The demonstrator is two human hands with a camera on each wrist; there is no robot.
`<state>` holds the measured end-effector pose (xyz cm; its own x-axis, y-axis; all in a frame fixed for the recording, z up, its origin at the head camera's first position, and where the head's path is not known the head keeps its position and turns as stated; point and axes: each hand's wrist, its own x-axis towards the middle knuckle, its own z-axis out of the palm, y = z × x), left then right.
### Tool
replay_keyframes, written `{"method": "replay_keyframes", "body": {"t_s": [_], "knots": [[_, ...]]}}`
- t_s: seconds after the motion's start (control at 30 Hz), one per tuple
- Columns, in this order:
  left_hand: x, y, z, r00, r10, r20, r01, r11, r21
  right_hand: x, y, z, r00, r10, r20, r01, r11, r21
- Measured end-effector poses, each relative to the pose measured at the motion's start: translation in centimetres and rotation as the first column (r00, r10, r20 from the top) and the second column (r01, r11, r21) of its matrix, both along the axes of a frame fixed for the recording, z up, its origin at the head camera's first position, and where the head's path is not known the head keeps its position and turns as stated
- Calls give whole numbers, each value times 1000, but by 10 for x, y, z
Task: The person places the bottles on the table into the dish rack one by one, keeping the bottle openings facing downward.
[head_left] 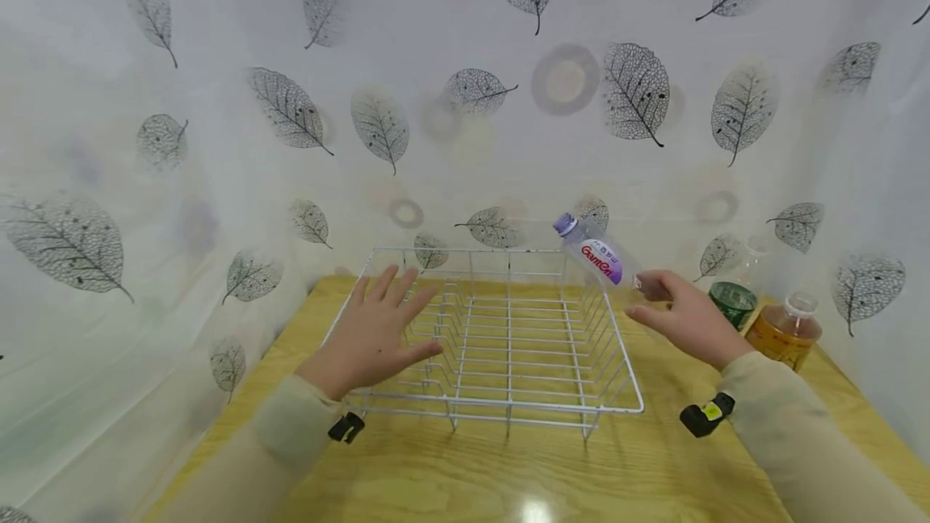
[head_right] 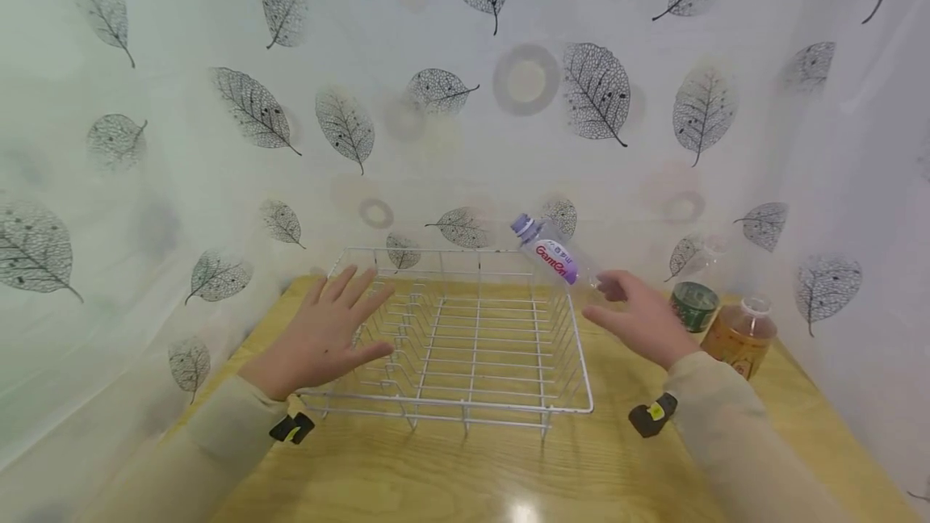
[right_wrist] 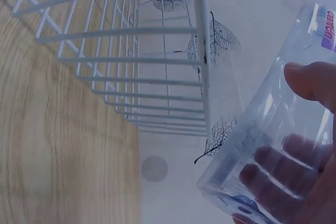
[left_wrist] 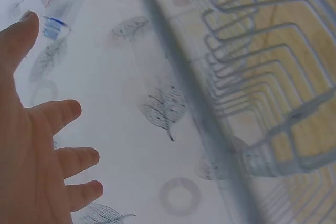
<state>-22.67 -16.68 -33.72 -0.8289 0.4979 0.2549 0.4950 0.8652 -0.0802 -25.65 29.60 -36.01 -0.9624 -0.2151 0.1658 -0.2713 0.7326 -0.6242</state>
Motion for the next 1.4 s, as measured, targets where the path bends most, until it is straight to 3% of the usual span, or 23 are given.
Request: {"method": "replay_keyframes", "body": {"t_s": [0.3, 0.5, 0.67, 0.83, 1.1, 1.4], "knots": [[1, 35, 38, 990, -125, -63, 123, 992, -42, 5, -36, 24, 995, 88, -38, -83, 989, 123], [-3, 63, 50, 982, -172, -73, 166, 982, -88, 8, -64, 36, 978, 164, -126, -120, 947, 300], [-9, 84, 48, 987, -157, -41, 148, 974, -170, 7, -87, 40, 949, 231, -216, -119, 895, 430], [-13, 97, 42, 988, -152, 1, 149, 967, -207, 9, -101, 40, 931, 259, -258, -107, 867, 487], [-16, 109, 28, 991, -131, 38, 136, 979, -153, 17, -117, 41, 920, 265, -288, -81, 848, 524], [-17, 117, 17, 994, -113, 2, 112, 983, -147, 18, -125, 41, 888, 294, -354, -65, 841, 536]]}}
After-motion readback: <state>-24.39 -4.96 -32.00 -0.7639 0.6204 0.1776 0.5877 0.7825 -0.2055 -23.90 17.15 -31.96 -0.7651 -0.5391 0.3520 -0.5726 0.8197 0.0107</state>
